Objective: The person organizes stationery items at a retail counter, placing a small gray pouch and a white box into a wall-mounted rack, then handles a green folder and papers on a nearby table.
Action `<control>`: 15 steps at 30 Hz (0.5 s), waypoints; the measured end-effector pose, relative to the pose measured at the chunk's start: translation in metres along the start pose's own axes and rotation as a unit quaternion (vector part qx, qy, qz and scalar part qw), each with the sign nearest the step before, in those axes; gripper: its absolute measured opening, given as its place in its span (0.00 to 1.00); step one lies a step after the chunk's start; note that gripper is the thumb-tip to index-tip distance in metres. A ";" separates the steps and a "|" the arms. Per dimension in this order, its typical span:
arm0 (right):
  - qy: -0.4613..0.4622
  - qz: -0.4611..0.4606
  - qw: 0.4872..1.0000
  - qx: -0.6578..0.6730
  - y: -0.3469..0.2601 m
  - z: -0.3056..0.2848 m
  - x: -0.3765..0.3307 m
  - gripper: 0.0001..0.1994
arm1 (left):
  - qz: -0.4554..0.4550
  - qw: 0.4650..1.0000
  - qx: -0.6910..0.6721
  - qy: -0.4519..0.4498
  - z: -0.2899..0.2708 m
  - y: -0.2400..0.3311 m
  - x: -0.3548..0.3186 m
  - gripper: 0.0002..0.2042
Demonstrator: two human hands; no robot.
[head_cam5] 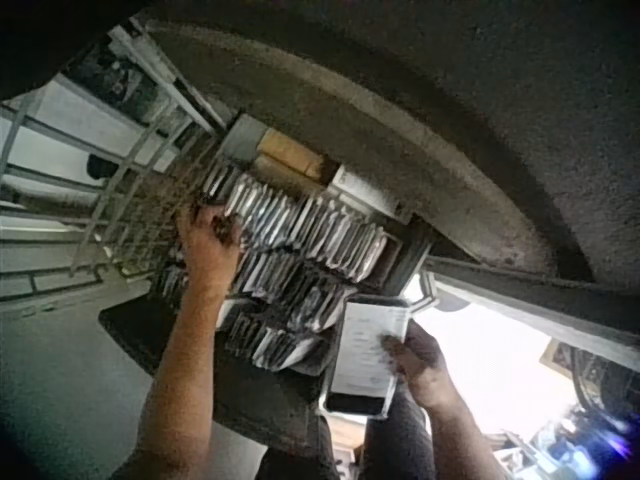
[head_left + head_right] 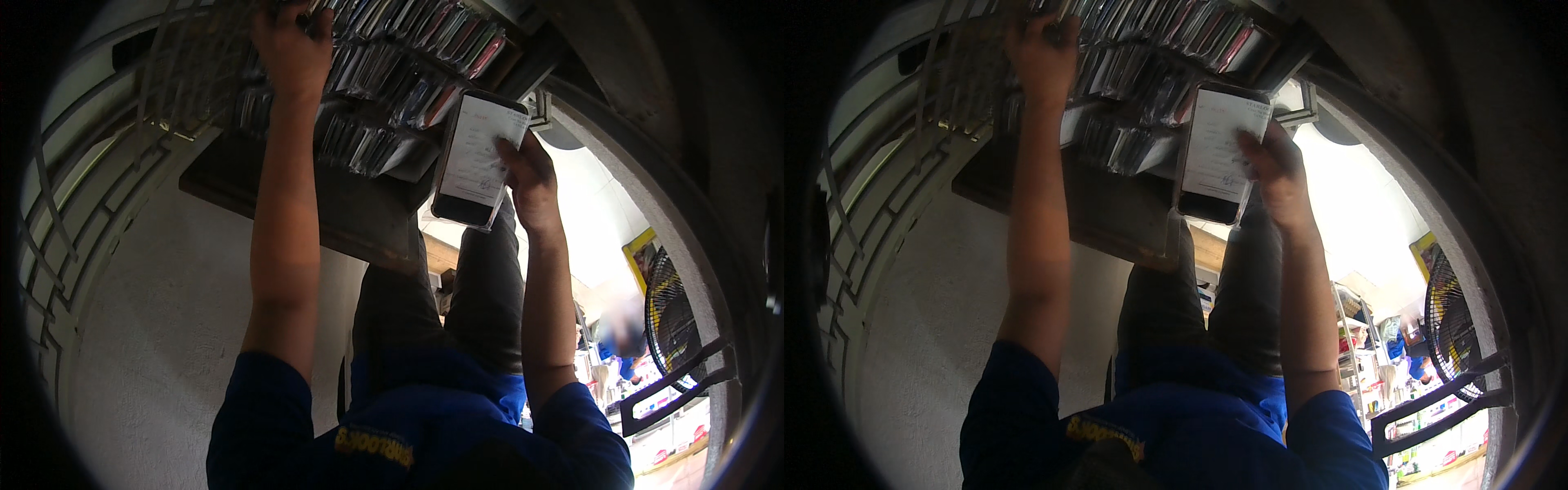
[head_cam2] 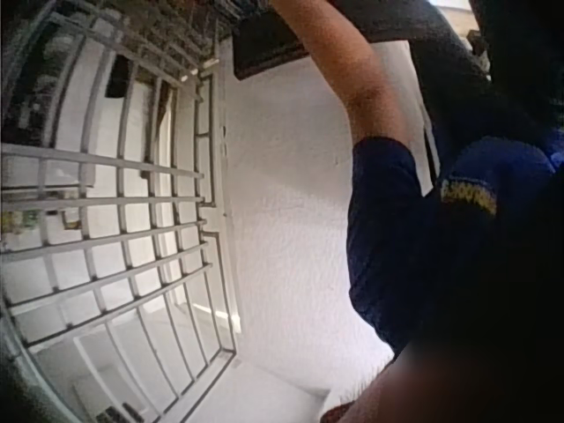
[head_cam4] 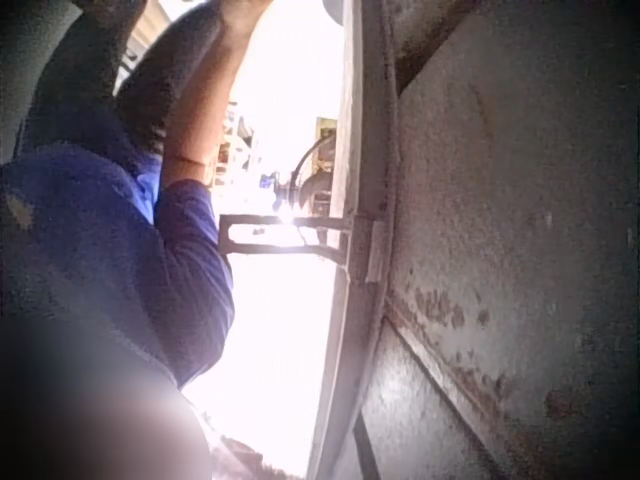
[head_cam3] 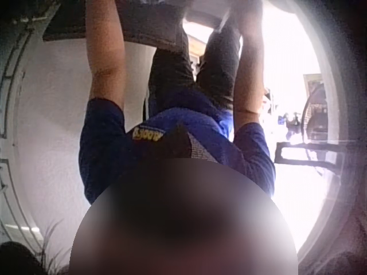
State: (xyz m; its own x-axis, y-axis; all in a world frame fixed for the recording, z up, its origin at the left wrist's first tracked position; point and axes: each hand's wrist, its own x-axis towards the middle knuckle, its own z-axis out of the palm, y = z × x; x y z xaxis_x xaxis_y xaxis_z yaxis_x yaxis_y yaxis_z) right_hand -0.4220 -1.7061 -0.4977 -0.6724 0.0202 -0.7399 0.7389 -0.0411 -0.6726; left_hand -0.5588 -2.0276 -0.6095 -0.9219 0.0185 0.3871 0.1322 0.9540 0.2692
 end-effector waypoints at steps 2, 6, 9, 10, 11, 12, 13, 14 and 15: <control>-0.005 0.001 1.000 -0.015 0.000 0.001 0.001 0.17 | -0.016 0.999 -0.004 0.043 0.001 0.000 -0.003 0.17; -0.013 0.000 1.000 -0.014 -0.001 0.001 0.001 0.17 | -0.059 0.995 -0.085 0.008 0.003 0.001 -0.007 0.17; -0.015 -0.002 1.000 -0.009 -0.002 0.001 0.000 0.17 | -0.074 0.993 -0.089 0.012 0.005 0.002 -0.009 0.17; -0.012 -0.003 1.000 0.000 -0.003 0.003 0.000 0.16 | -0.095 0.992 -0.082 -0.003 0.006 0.003 -0.011 0.18; -0.010 -0.005 1.000 0.009 -0.004 0.005 0.001 0.16 | -0.116 0.990 -0.074 -0.019 0.005 0.004 -0.012 0.18; -0.009 -0.023 1.000 0.012 -0.005 0.008 0.002 0.16 | -0.124 0.989 -0.083 -0.018 0.005 0.005 -0.014 0.20; -0.009 -0.041 0.999 0.014 -0.007 0.011 0.004 0.15 | -0.132 0.987 -0.093 -0.017 0.004 0.007 -0.015 0.21; -0.009 -0.059 0.998 0.016 -0.010 0.014 0.007 0.15 | -0.140 0.985 -0.102 -0.016 0.003 0.008 -0.015 0.22; -0.018 -0.062 0.998 0.007 -0.013 0.016 0.009 0.14 | -0.142 0.984 -0.110 -0.019 0.002 0.009 -0.016 0.22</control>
State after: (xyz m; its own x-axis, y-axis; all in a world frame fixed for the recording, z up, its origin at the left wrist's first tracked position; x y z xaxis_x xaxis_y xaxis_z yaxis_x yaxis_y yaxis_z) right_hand -0.4386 -1.7215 -0.4950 -0.7603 -0.0099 -0.6495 0.6490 -0.0545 -0.7588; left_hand -0.5433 -2.0183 -0.6148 -0.9453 -0.2236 0.2375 -0.0602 0.8351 0.5468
